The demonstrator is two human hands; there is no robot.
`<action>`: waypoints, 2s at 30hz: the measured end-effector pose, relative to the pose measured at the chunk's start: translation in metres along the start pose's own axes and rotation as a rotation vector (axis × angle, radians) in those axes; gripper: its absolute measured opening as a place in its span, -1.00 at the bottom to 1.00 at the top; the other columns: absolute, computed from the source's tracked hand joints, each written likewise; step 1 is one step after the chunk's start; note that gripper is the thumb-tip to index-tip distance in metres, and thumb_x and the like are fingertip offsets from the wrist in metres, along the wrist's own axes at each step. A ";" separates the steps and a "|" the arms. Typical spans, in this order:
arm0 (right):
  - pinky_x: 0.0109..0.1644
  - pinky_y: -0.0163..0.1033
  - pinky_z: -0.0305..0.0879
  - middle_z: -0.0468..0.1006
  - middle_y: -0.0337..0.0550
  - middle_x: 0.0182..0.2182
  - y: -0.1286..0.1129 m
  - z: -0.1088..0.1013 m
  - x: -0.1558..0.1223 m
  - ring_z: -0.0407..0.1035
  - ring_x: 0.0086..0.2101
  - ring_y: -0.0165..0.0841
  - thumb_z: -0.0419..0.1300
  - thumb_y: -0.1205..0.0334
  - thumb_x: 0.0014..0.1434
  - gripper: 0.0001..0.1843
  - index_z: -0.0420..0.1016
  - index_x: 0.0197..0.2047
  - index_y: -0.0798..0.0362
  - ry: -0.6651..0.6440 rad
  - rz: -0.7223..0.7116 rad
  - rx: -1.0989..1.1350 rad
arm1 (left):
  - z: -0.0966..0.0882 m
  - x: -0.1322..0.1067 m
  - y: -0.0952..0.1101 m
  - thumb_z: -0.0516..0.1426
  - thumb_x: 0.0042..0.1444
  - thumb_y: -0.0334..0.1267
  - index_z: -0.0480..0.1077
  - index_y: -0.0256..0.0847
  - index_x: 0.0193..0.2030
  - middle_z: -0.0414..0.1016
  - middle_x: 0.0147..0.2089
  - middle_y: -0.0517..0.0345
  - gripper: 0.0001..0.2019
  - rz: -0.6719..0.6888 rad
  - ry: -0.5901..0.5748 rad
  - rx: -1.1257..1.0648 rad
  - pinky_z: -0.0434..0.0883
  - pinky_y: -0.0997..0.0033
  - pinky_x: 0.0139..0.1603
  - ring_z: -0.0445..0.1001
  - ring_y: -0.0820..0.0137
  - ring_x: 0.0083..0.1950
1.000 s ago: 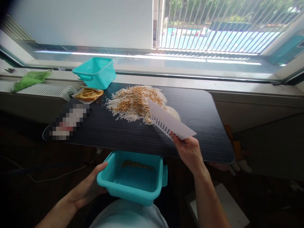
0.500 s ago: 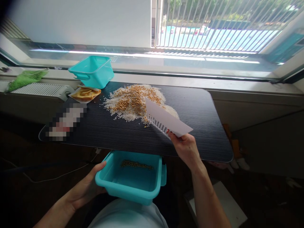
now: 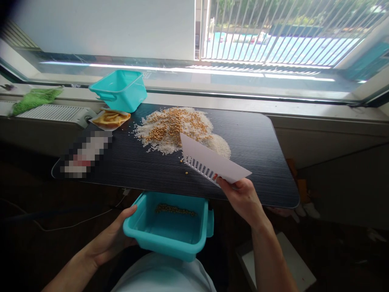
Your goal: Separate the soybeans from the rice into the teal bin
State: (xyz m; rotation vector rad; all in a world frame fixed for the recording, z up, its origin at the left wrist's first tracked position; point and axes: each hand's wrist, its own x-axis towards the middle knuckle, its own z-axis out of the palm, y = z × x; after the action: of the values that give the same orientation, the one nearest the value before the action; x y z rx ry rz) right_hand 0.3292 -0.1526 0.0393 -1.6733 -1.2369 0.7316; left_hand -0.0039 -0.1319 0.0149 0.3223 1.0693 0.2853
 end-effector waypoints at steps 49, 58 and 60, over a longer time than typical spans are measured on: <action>-0.06 -0.10 0.48 0.67 -0.17 -0.28 -0.007 -0.014 0.002 0.55 -0.22 -0.10 0.27 0.08 0.07 -0.76 0.66 -0.25 0.02 0.235 -0.061 -0.202 | -0.005 -0.003 0.000 0.05 0.12 0.16 0.20 -0.18 0.30 0.53 0.08 -0.06 -0.32 0.019 0.027 0.015 0.40 0.13 0.01 0.43 0.04 0.12; -0.14 -0.15 0.48 0.68 -0.15 -0.34 0.004 -0.019 0.013 0.56 -0.26 -0.10 0.29 0.09 0.03 -0.74 0.66 -0.27 0.05 0.332 -0.015 -0.251 | -0.003 -0.003 -0.001 0.07 0.10 0.16 0.24 -0.19 0.26 0.52 0.09 -0.07 -0.33 0.006 0.036 0.012 0.40 0.16 -0.02 0.41 0.03 0.13; -0.18 -0.14 0.49 0.68 -0.14 -0.37 0.004 -0.019 0.011 0.56 -0.28 -0.09 0.30 0.06 0.00 -0.72 0.66 -0.29 0.07 0.299 0.008 -0.232 | -0.003 -0.003 -0.001 0.07 0.10 0.16 0.24 -0.21 0.26 0.52 0.09 -0.08 -0.32 0.005 0.035 0.009 0.40 0.15 -0.02 0.40 0.02 0.14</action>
State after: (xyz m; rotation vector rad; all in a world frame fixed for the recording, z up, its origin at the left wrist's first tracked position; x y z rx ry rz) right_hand 0.3507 -0.1485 0.0438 -1.8967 -1.1339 0.3339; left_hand -0.0083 -0.1339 0.0153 0.3295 1.1044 0.2915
